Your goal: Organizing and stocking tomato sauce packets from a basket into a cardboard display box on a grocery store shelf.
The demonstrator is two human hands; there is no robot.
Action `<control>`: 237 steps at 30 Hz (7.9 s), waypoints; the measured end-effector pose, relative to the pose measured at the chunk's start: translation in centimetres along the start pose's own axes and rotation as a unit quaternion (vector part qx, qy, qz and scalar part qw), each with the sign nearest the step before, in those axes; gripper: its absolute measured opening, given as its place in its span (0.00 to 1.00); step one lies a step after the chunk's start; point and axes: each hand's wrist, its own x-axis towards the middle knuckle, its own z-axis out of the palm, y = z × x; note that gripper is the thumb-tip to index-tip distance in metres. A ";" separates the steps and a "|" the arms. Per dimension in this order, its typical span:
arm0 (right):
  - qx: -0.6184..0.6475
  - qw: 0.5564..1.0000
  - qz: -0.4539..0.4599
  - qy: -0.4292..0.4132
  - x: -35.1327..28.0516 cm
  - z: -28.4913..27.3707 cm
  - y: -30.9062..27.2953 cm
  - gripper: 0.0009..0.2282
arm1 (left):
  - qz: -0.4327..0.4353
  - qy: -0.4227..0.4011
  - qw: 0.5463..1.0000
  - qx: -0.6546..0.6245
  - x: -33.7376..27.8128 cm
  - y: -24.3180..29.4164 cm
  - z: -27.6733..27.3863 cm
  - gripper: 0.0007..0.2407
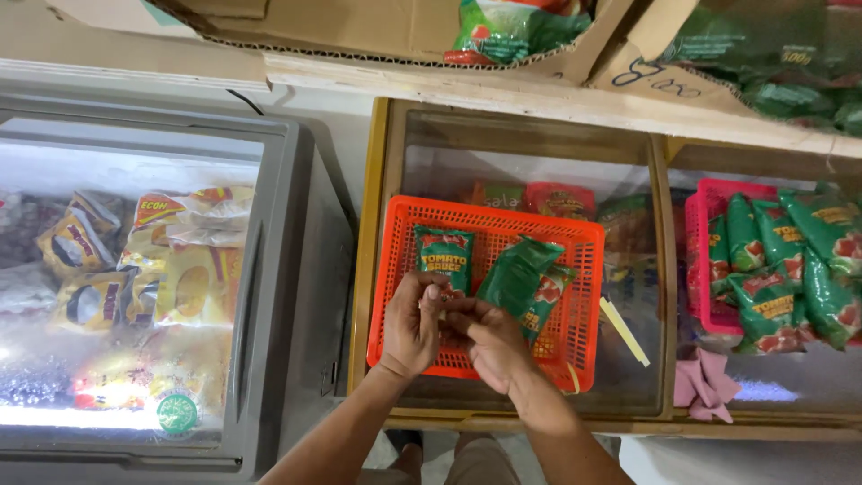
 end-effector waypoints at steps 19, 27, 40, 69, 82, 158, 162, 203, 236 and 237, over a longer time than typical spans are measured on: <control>-0.515 0.816 -0.254 0.067 -1.8 0.4 -2.3 0.10 | -0.426 -0.203 0.874 -0.113 -1.2 -5.2 -0.5 0.13; -0.548 0.696 -0.455 0.090 -2.8 1.3 -0.5 0.08 | -0.417 -0.115 0.870 -0.237 -1.9 -6.3 0.6 0.13; -0.549 0.693 -0.459 0.086 -2.7 0.7 -0.3 0.10 | -0.356 -0.130 0.923 -0.071 -0.5 -3.1 -0.2 0.21; -0.704 0.603 -0.365 0.091 5.2 0.9 -2.8 0.07 | -0.317 0.016 0.946 0.059 -1.5 -6.0 -0.4 0.20; -0.740 0.579 -0.272 0.207 9.1 0.2 -4.3 0.18 | -0.339 0.007 0.940 0.026 -1.3 -5.3 -1.0 0.19; -0.672 0.581 -0.391 0.240 3.3 24.9 -33.9 0.14 | -0.060 -0.010 0.963 0.262 26.7 20.1 -9.9 0.23; -0.697 0.550 -0.396 0.236 6.1 23.1 -33.4 0.11 | -0.029 0.025 0.959 0.279 26.6 20.0 -9.2 0.19; -0.556 0.745 -0.200 0.310 4.7 -0.8 -0.7 0.12 | -0.335 0.049 0.940 0.028 -0.2 -3.7 2.8 0.15; -0.015 0.998 0.032 0.044 -1.2 -1.9 2.7 0.06 | -0.077 -0.017 0.997 -0.025 -4.0 -2.9 1.2 0.16; -0.036 0.998 0.000 0.049 -1.2 -1.9 2.6 0.07 | -0.092 -0.020 0.995 -0.034 -4.2 -3.0 1.1 0.15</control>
